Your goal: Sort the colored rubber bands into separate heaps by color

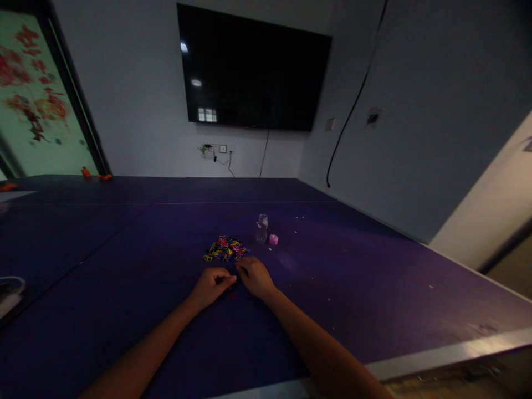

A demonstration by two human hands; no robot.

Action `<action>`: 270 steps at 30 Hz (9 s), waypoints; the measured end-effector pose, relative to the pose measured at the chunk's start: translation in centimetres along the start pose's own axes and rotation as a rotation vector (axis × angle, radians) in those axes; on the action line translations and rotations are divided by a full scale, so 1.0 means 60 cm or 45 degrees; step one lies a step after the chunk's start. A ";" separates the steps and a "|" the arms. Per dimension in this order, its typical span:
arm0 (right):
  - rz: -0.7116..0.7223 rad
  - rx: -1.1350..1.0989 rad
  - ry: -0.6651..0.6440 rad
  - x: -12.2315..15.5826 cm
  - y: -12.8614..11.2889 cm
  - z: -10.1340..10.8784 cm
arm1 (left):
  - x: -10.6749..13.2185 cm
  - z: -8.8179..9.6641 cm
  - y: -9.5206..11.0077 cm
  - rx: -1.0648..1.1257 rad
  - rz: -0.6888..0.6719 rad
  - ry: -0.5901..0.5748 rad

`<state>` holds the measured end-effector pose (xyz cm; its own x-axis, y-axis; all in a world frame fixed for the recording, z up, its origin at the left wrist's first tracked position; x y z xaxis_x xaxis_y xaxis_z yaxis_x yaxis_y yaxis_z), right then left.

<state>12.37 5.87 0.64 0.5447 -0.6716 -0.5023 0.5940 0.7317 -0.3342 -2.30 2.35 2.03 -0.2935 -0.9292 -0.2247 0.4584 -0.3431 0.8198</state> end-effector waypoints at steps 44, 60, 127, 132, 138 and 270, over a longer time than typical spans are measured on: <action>-0.233 0.169 -0.121 -0.010 0.043 0.003 | -0.032 0.019 -0.091 -0.918 0.032 0.242; -0.204 0.174 -0.143 -0.010 0.040 0.002 | -0.043 0.023 -0.089 -0.889 0.001 0.120; -0.211 0.051 -0.055 -0.010 0.046 0.003 | -0.005 0.014 -0.006 0.113 0.130 -0.150; -0.205 0.043 -0.055 -0.010 0.044 0.005 | -0.003 0.000 -0.011 0.184 0.205 -0.240; -0.185 0.015 -0.035 -0.011 0.042 0.006 | 0.000 -0.003 -0.010 0.212 0.236 -0.248; -0.165 -0.563 -0.147 0.009 -0.027 -0.004 | -0.003 0.017 -0.010 -0.112 0.105 0.056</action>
<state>11.56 4.36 0.72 0.5600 -0.7509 -0.3501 0.3660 0.6033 -0.7086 -3.38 2.86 2.13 -0.2154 -0.9592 -0.1832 0.5517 -0.2743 0.7876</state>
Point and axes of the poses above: each hand's wrist, its own x-axis away from the middle knuckle, its own z-axis out of the back of the hand, y = z × x, the point moved 3 cm from there along -x, towards the middle knuckle, and after that the axes turned 7 degrees about z, right-handed, at the moved point
